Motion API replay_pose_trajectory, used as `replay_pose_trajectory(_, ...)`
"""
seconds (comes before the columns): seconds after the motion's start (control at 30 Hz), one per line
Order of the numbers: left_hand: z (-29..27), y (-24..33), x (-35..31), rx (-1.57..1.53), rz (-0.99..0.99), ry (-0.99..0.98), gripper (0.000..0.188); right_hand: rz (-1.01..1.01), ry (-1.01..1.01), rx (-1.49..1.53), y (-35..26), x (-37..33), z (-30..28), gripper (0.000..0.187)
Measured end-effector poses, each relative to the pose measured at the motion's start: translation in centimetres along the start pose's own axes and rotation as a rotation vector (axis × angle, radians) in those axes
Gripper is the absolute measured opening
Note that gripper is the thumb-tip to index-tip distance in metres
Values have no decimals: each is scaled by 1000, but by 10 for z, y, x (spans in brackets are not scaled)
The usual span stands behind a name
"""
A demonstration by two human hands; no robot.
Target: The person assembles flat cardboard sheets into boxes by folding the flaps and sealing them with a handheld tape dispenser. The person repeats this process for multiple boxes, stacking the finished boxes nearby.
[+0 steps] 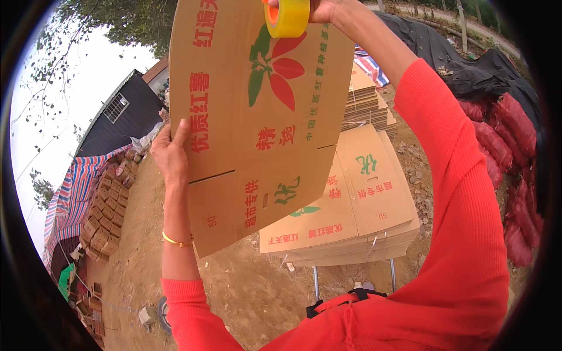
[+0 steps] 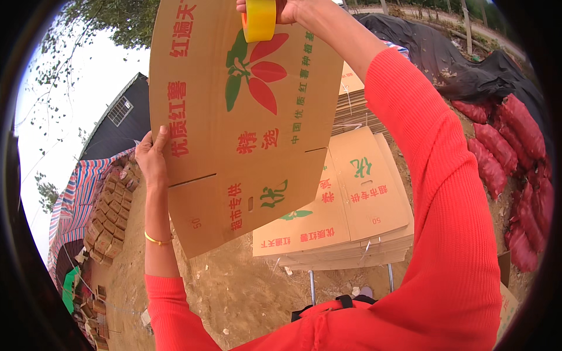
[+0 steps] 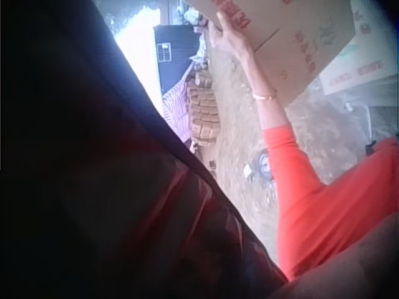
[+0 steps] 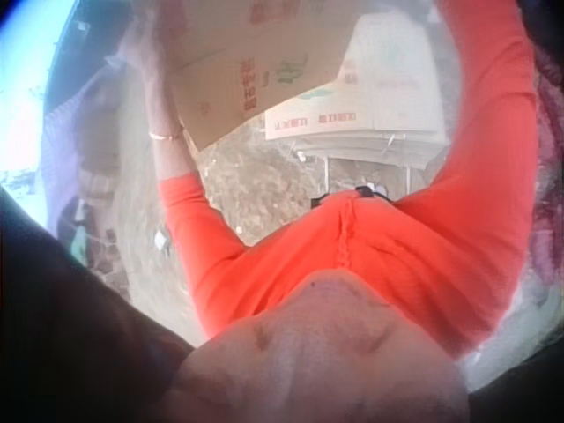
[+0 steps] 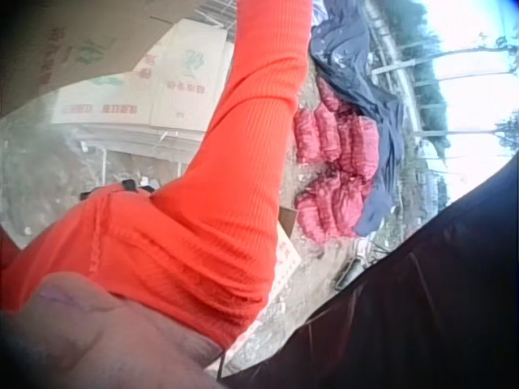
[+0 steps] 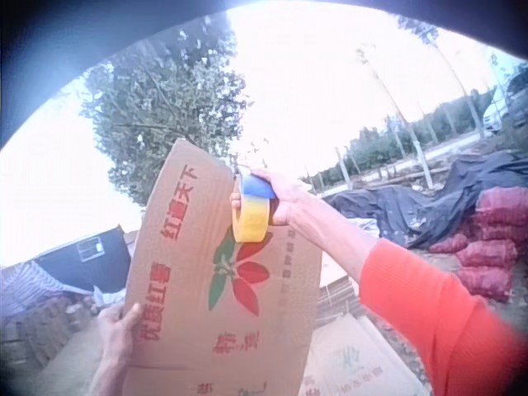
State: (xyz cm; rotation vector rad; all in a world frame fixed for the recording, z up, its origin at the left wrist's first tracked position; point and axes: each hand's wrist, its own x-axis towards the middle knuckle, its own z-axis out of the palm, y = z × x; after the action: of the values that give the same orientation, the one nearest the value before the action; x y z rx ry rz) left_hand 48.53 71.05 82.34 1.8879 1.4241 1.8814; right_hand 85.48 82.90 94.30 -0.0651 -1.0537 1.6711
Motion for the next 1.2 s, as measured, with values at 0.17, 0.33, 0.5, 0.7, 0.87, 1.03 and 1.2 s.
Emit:
replay_pose_trajectory(0.17,-22,-78,-55,-234,-310,130,26,34,95,-377,88,49,41,47)
replay_pose_trajectory(0.33,-64,-149,-106,-311,-478,243,27,291,130,-255,235,24,31,45)
replay_pose_trajectory(0.5,-90,-204,-148,-270,-681,389,25,467,109,-226,366,-88,23,40)
replay_pose_trajectory(0.7,-100,-266,-237,-375,-846,586,24,758,268,-198,417,-269,-14,34)
replay_pose_trajectory(0.87,-97,-304,-277,-350,-1051,659,23,971,373,-336,424,-417,-33,39)
replay_pose_trajectory(1.03,-101,-336,-310,-358,-1072,684,22,1124,470,-446,426,-521,-37,44)
replay_pose_trajectory(1.2,-97,-342,-315,-334,-1137,683,23,1135,526,-603,450,-546,-36,50)
